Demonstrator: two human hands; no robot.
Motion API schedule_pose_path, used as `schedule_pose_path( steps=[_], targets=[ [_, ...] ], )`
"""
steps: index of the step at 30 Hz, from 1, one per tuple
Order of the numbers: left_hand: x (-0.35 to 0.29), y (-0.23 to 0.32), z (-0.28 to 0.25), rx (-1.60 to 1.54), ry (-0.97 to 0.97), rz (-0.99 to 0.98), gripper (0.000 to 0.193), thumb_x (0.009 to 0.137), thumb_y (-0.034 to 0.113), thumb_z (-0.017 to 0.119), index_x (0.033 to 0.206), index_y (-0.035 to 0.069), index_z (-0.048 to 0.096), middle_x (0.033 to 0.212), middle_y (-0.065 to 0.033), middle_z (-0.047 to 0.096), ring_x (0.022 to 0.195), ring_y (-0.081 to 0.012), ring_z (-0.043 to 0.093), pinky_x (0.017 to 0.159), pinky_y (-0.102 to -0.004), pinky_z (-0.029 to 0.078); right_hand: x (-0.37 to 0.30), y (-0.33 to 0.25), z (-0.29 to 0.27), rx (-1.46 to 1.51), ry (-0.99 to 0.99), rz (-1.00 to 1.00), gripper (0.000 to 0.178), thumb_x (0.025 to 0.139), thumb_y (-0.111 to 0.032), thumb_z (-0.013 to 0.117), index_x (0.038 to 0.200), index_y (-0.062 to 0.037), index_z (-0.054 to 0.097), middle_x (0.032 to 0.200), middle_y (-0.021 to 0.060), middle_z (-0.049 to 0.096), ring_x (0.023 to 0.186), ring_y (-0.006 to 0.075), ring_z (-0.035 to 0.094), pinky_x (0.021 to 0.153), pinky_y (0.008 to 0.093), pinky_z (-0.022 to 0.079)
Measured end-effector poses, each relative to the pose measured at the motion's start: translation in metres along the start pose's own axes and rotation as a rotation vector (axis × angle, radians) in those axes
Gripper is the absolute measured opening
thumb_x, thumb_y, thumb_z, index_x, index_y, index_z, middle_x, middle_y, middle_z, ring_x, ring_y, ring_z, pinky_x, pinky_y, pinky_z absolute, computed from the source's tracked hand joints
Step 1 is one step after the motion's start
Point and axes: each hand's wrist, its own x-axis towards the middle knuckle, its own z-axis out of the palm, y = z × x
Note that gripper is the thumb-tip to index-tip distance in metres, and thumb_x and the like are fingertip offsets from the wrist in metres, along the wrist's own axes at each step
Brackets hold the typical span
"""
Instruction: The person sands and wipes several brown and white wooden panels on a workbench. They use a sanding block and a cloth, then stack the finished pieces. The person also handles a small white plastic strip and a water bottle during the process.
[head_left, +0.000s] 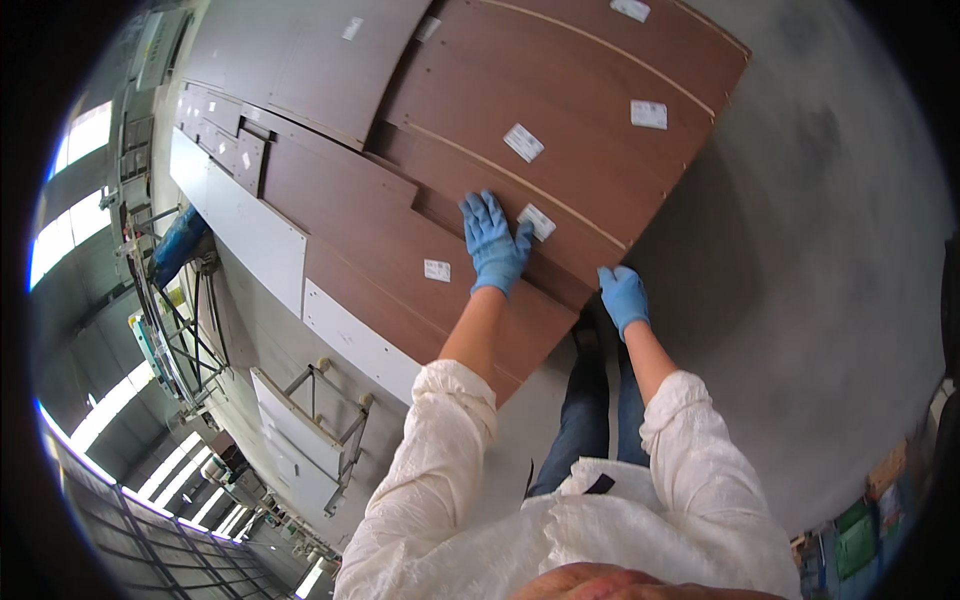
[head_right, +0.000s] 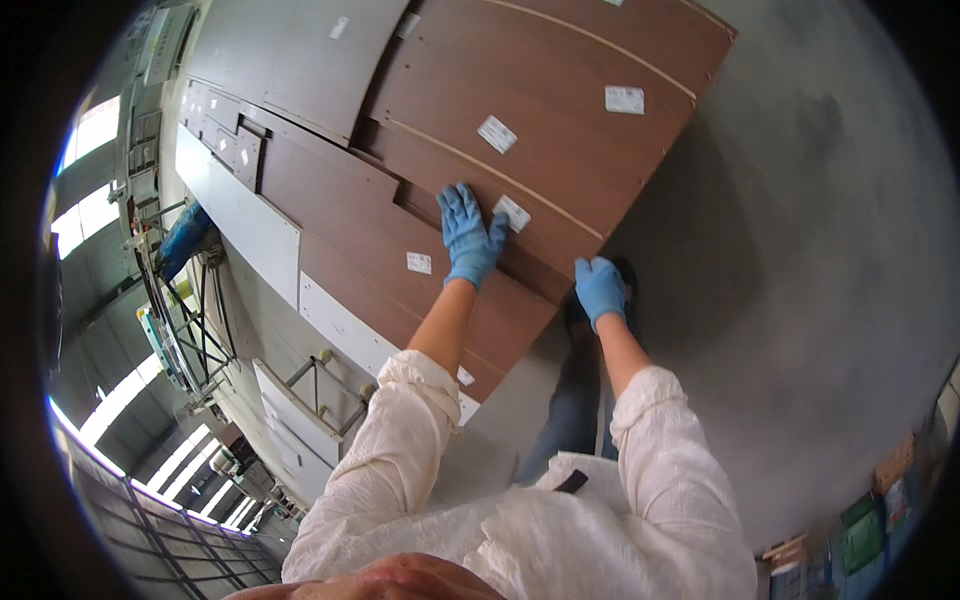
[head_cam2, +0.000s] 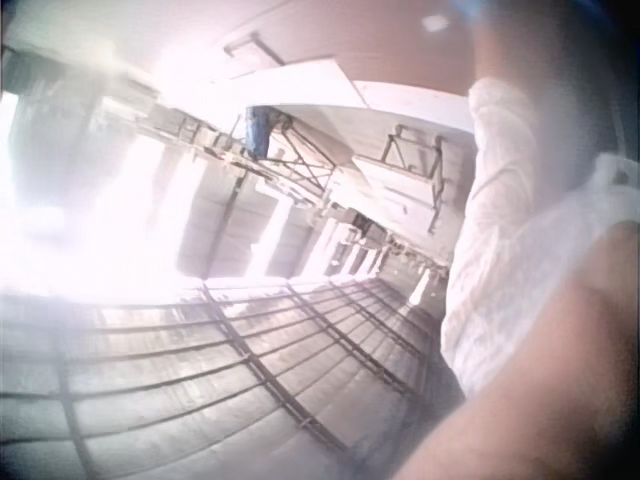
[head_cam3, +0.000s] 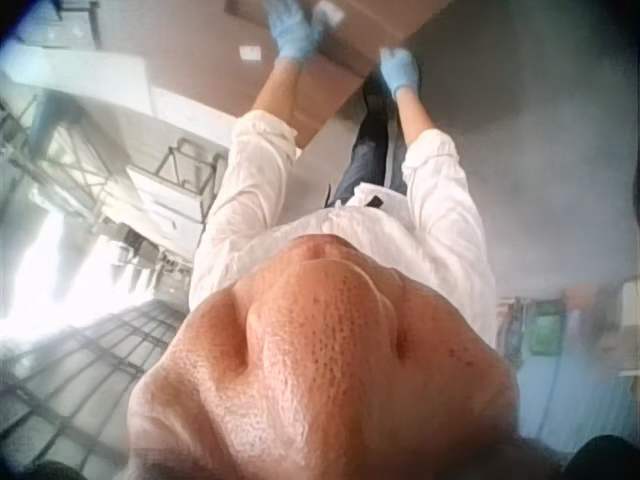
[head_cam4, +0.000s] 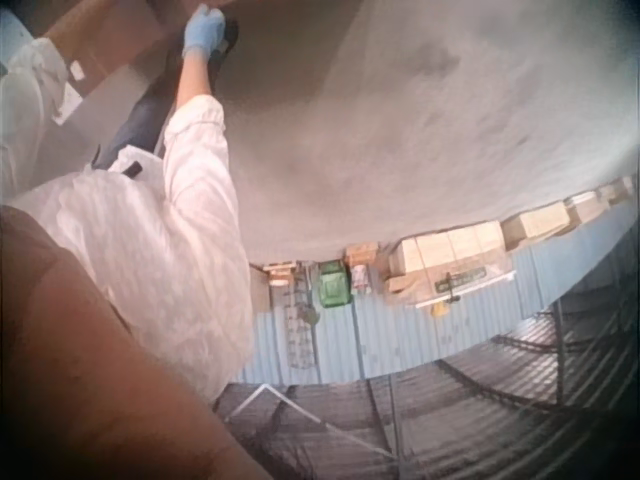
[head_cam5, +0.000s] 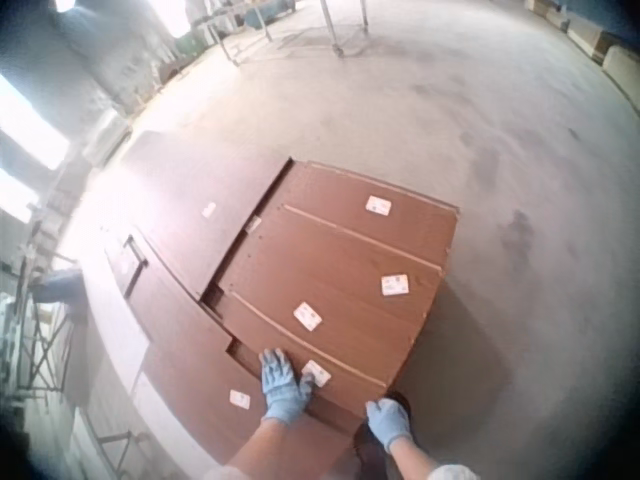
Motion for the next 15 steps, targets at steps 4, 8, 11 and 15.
schedule_pose_path(
  steps=[4, 8, 11, 15],
  targets=[
    [-0.001, -0.006, 0.011, 0.069, 0.066, 0.063, 0.095, 0.095, 0.054, 0.060, 0.158, -0.007, 0.025, 0.164, -0.0351, 0.020, 0.153, -0.0524, 0.018, 0.126, -0.0530, 0.018, 0.003, 0.008, 0.001, 0.044, -0.038, 0.011, 0.042, 0.092, -0.039, 0.062, 0.082, 0.0016, 0.067, 0.095, 0.0298, 0.066, 0.093, 0.0502, 0.063, 0.078, 0.0528, 0.051],
    [-0.004, -0.005, 0.017, 0.035, 0.095, 0.073, 0.093, 0.097, 0.054, 0.058, 0.158, -0.008, 0.025, 0.163, -0.0350, 0.023, 0.152, -0.0531, 0.019, 0.125, -0.0547, 0.019, 0.005, 0.010, 0.002, -0.027, -0.006, -0.016, 0.044, 0.095, -0.038, 0.063, 0.074, 0.0010, 0.063, 0.079, 0.0268, 0.065, 0.075, 0.0457, 0.062, 0.069, 0.0499, 0.047],
    [-0.003, -0.005, 0.016, 0.019, 0.077, 0.085, 0.092, 0.097, 0.052, 0.058, 0.159, -0.006, 0.023, 0.165, -0.0337, 0.019, 0.153, -0.0520, 0.016, 0.126, -0.0537, 0.017, 0.004, 0.006, -0.001, -0.029, -0.008, 0.003, 0.045, 0.095, -0.039, 0.063, 0.074, 0.0005, 0.064, 0.080, 0.0273, 0.064, 0.075, 0.0462, 0.061, 0.069, 0.0501, 0.047],
    [0.000, -0.005, 0.013, 0.028, 0.020, 0.071, 0.093, 0.097, 0.052, 0.057, 0.160, -0.005, 0.020, 0.166, -0.0330, 0.016, 0.154, -0.0514, 0.014, 0.127, -0.0527, 0.016, 0.003, -0.002, -0.007, -0.049, -0.047, 0.022, 0.044, 0.095, -0.040, 0.061, 0.077, -0.0002, 0.067, 0.084, 0.0271, 0.066, 0.081, 0.0465, 0.063, 0.072, 0.0498, 0.050]
  ],
)
